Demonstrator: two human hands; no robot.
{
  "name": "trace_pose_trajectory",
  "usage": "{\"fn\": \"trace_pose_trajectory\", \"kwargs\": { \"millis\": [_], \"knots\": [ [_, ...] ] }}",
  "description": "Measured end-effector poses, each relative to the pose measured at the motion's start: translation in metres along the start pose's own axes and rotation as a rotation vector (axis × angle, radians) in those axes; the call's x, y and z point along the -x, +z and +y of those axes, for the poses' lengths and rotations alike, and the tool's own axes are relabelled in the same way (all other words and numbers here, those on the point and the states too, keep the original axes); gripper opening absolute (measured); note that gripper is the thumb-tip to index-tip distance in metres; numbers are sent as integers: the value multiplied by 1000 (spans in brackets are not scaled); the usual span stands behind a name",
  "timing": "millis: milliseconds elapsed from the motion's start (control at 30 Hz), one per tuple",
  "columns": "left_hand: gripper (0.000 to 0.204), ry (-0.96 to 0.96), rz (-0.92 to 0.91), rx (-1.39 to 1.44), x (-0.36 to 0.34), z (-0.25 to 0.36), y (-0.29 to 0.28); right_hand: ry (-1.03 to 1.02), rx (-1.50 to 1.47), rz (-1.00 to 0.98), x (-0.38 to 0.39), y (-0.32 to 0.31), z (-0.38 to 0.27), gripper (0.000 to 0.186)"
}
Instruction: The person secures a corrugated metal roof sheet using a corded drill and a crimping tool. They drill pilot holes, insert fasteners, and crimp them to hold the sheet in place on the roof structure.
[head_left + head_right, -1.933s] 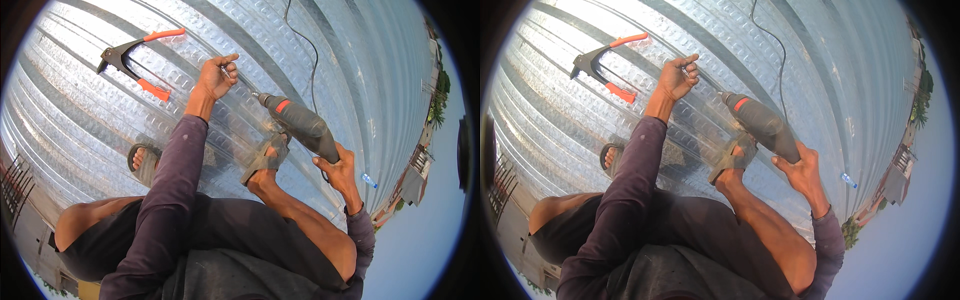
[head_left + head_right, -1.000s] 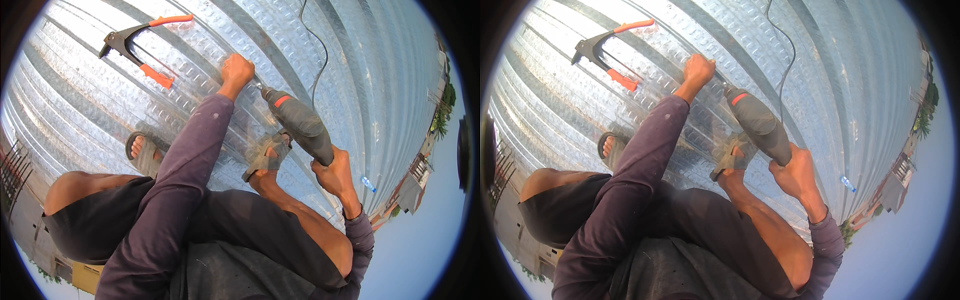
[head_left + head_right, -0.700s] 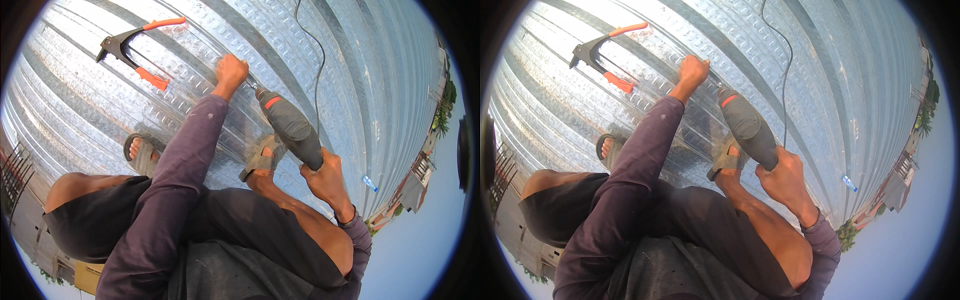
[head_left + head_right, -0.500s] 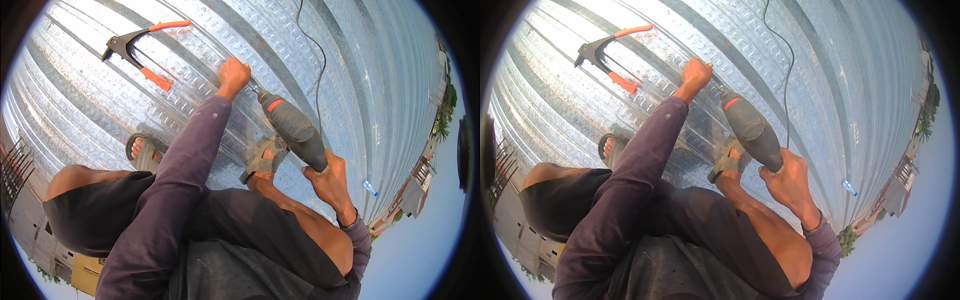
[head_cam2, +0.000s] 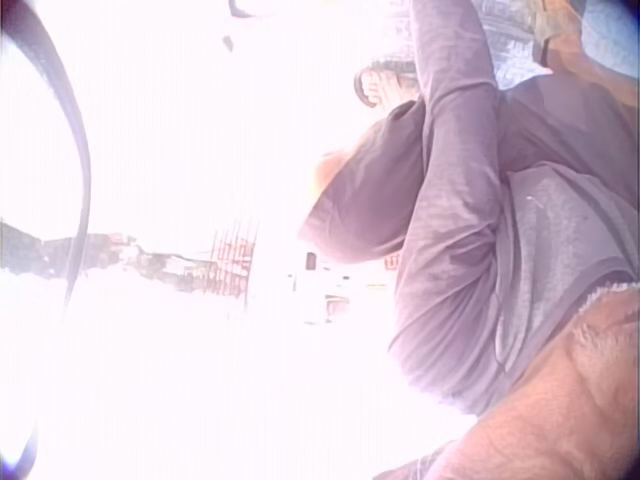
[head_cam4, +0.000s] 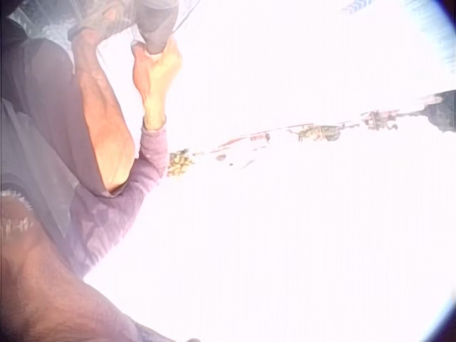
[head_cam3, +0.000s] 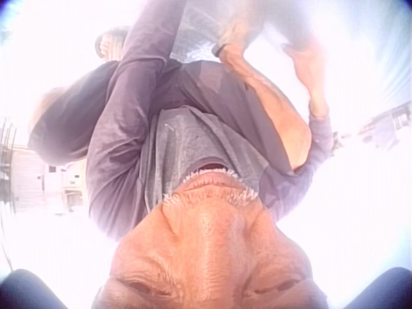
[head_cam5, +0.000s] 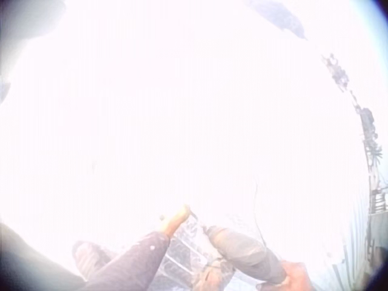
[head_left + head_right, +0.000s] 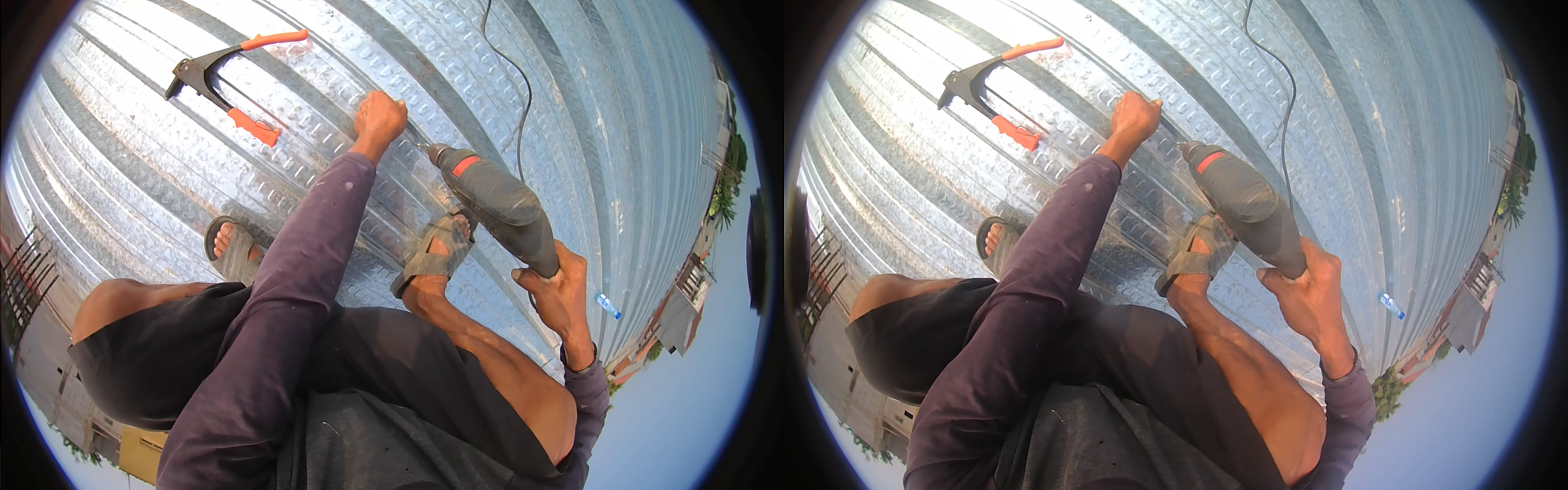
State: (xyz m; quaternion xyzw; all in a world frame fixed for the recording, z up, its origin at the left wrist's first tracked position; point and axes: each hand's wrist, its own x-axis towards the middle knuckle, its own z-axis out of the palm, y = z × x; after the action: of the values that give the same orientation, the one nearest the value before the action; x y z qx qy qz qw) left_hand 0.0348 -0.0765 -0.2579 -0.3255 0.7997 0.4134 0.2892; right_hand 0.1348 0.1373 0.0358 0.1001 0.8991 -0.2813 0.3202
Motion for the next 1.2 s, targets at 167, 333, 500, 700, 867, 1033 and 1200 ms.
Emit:
{"fn": "trace_pose_trajectory", "kwargs": {
  "millis": [167,333,500,700,867,1033,1200],
  "knots": [
    [46,1,-7,-13,-4,-5,-5,34,-130,25,6,-33,-7,30],
    [50,31,-61,-22,-10,-8,-6,5,-85,38,11,-32,-2,30],
    [50,22,-59,-11,-4,-5,-5,-16,-109,61,11,4,15,31],
    [49,9,-51,5,-9,-10,-7,-23,-68,69,19,27,6,34],
    [48,-34,-55,19,-1,-2,-10,-37,-40,82,20,33,8,36],
    [46,-9,-31,36,3,-2,-9,-89,-55,133,18,42,6,28],
    [44,-7,-25,42,1,-3,-9,-85,-28,117,19,41,9,35]
  ]
}}
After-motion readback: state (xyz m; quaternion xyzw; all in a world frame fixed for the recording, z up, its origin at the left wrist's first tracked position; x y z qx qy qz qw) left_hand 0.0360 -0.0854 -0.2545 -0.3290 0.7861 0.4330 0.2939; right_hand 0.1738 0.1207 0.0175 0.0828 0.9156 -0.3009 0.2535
